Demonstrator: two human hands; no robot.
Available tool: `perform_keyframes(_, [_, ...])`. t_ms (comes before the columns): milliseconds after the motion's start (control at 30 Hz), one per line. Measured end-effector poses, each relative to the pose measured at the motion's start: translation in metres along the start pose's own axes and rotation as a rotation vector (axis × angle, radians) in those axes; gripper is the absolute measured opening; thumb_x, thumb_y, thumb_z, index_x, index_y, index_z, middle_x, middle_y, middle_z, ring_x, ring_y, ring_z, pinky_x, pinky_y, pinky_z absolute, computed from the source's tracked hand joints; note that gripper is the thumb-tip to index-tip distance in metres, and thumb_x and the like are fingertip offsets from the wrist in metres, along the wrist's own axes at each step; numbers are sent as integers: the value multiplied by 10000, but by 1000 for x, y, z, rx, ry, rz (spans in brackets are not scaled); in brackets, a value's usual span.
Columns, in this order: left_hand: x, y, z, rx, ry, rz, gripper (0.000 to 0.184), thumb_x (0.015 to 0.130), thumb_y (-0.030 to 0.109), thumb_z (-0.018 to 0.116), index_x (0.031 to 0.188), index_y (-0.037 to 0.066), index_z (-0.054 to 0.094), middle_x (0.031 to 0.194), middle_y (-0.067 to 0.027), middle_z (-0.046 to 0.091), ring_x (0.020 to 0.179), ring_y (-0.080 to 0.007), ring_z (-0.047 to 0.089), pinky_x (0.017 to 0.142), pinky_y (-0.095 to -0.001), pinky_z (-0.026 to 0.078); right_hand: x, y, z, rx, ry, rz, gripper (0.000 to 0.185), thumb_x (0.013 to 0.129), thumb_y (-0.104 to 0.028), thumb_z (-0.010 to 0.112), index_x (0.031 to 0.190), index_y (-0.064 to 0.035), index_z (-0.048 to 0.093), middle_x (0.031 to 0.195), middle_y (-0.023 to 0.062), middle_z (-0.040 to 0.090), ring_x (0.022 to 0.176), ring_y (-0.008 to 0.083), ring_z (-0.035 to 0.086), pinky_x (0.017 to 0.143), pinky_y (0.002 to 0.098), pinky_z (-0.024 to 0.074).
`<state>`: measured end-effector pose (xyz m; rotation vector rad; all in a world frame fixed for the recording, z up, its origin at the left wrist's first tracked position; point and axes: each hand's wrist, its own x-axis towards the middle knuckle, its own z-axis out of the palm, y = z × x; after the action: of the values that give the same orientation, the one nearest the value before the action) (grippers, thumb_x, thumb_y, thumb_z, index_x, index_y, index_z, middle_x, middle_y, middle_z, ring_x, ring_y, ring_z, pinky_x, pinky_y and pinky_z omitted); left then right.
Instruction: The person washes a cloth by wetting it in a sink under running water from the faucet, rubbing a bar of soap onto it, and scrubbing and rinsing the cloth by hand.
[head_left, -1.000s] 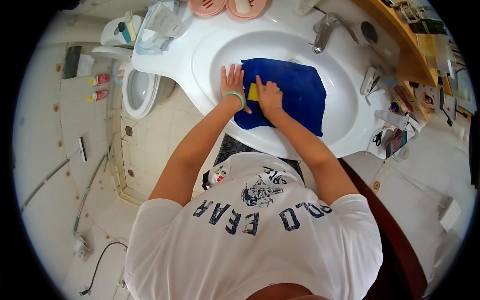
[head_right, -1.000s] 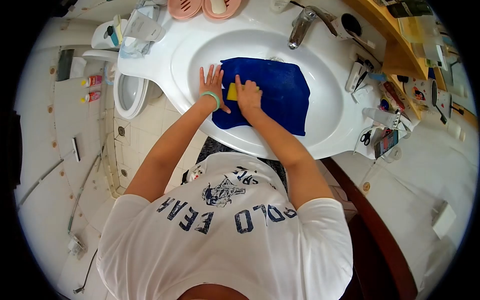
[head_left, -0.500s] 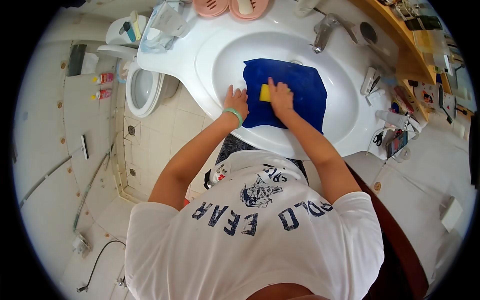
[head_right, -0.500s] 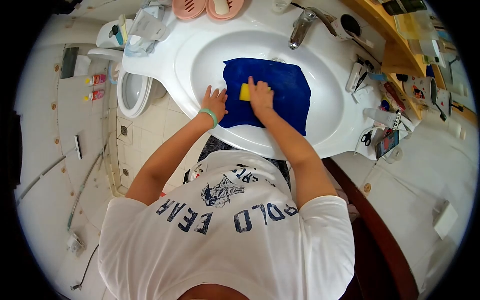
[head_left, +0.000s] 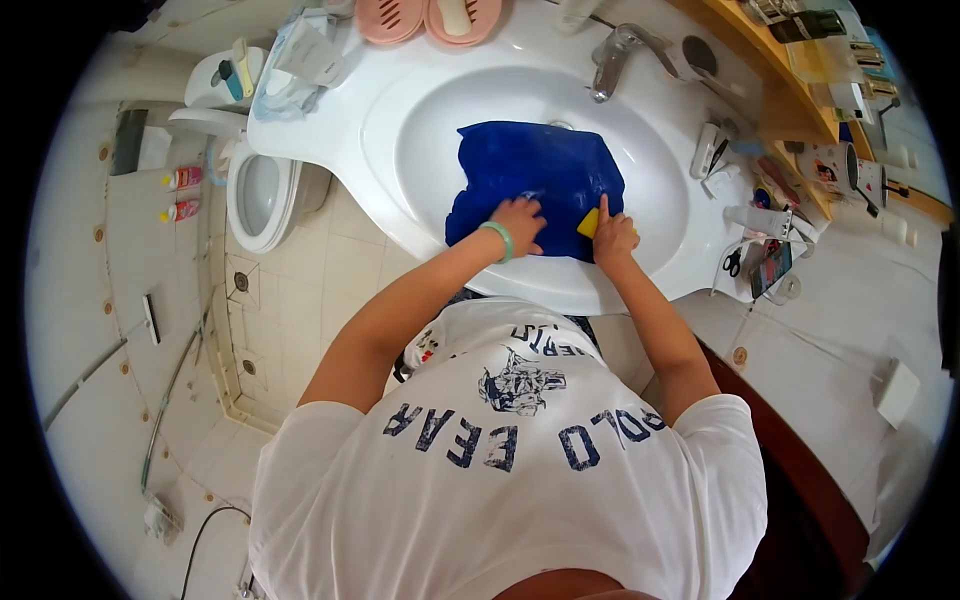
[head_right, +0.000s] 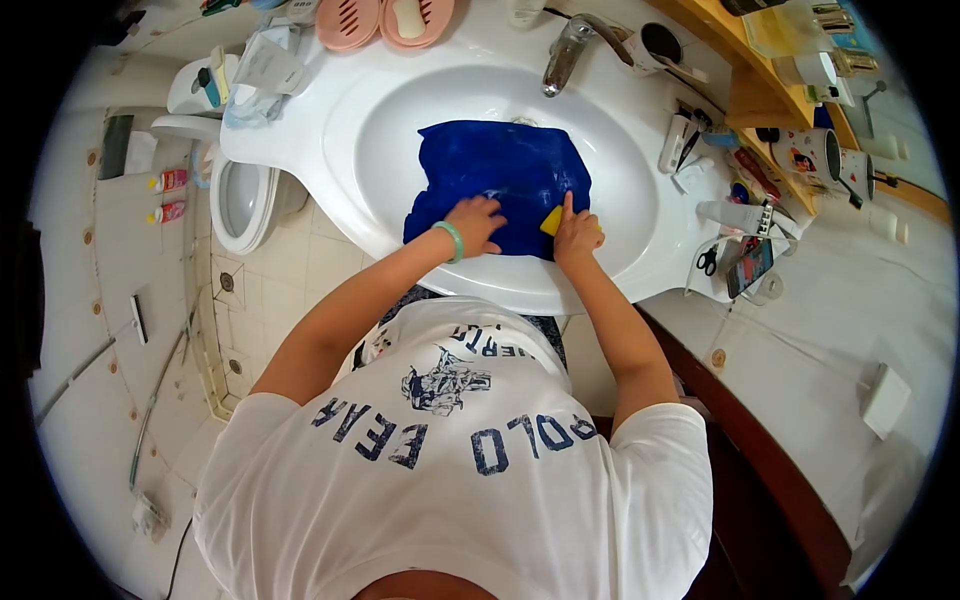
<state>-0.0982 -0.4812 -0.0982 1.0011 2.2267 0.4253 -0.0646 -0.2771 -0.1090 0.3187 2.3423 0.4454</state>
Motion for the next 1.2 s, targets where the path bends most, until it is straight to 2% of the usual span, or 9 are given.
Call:
perform_keyframes(100, [6, 29, -6, -30, -189, 40, 509, 734, 284, 667, 1205, 153, 526, 1213, -123, 469, 1134, -305, 416, 916, -448, 388, 3, 11, -4, 91, -96, -98, 767, 814, -227, 568, 1441, -275, 128, 1046, 101, 528, 917, 288, 561, 656, 424, 494])
perform_keyframes(167, [21, 23, 17, 26, -151, 66, 482, 750, 270, 640, 1206, 163, 528, 1195, -132, 489, 1094, -310, 463, 887, -432, 417, 9, 16, -7, 168, -159, -175, 794, 794, -235, 595, 1438, -290, 133, 1045, 124, 533, 897, 324, 584, 684, 430, 502])
perform_keyframes(233, [29, 17, 27, 83, -116, 90, 457, 766, 256, 613, 1208, 172, 530, 1177, -141, 509, 1055, -314, 509, 859, -417, 446, 8, 20, -22, 425, 86, -124, 798, 775, -254, 622, 1424, -330, 163, 1017, 183, 532, 846, 379, 602, 736, 430, 501])
perform_keyframes(433, [4, 3, 4, -131, -259, 149, 375, 785, 190, 528, 1155, 147, 569, 1094, -143, 580, 987, -315, 583, 875, -396, 450, 0, 13, -18, 544, 130, -74, 813, 756, -188, 626, 1414, -355, 179, 1000, 219, 488, 884, 364, 555, 744, 446, 487])
perform_keyframes(500, [-9, 13, -36, -77, -508, 55, 389, 761, 150, 525, 1143, 115, 583, 1112, -149, 558, 1026, -304, 561, 888, -402, 443, -13, 5, -13, 541, 201, -135, 852, 731, -121, 632, 1424, -322, 178, 1010, 212, 450, 901, 350, 510, 742, 451, 477])
perform_keyframes(633, [-12, 16, -17, 186, -222, 241, 398, 738, 117, 536, 1131, 114, 598, 1133, -122, 531, 1021, -284, 557, 861, -382, 454, -25, -22, -5, 480, 250, -162, 749, 797, -99, 532, 1432, -272, 175, 1029, 209, 439, 926, 346, 493, 728, 449, 475])
perform_keyframes(700, [-7, 23, 4, -241, -138, 15, 386, 748, 130, 541, 1127, 113, 609, 1155, -71, 510, 1052, -250, 538, 876, -361, 445, -22, -35, 2, 456, 228, -110, 733, 809, -91, 505, 1433, -272, 165, 1038, 215, 439, 921, 352, 499, 732, 461, 476])
perform_keyframes(1033, [-1, 14, 10, -150, -271, 125, 470, 765, 11, 473, 1119, 280, 624, 1210, -29, 498, 1013, -241, 563, 865, -351, 447, 59, -56, -19, 382, 317, 78, 635, 873, -162, 477, 1421, -292, 185, 1080, 150, 472, 964, 303, 493, 667, 446, 476])
perform_keyframes(1200, [-4, 14, 1, -209, -285, 171, 456, 764, -19, 469, 1037, 285, 672, 1160, -24, 540, 1012, -229, 562, 868, -325, 433, 0, -46, -3, 362, 249, -35, 643, 865, -162, 487, 1417, -315, 193, 1064, 158, 478, 954, 304, 500, 621, 470, 471])
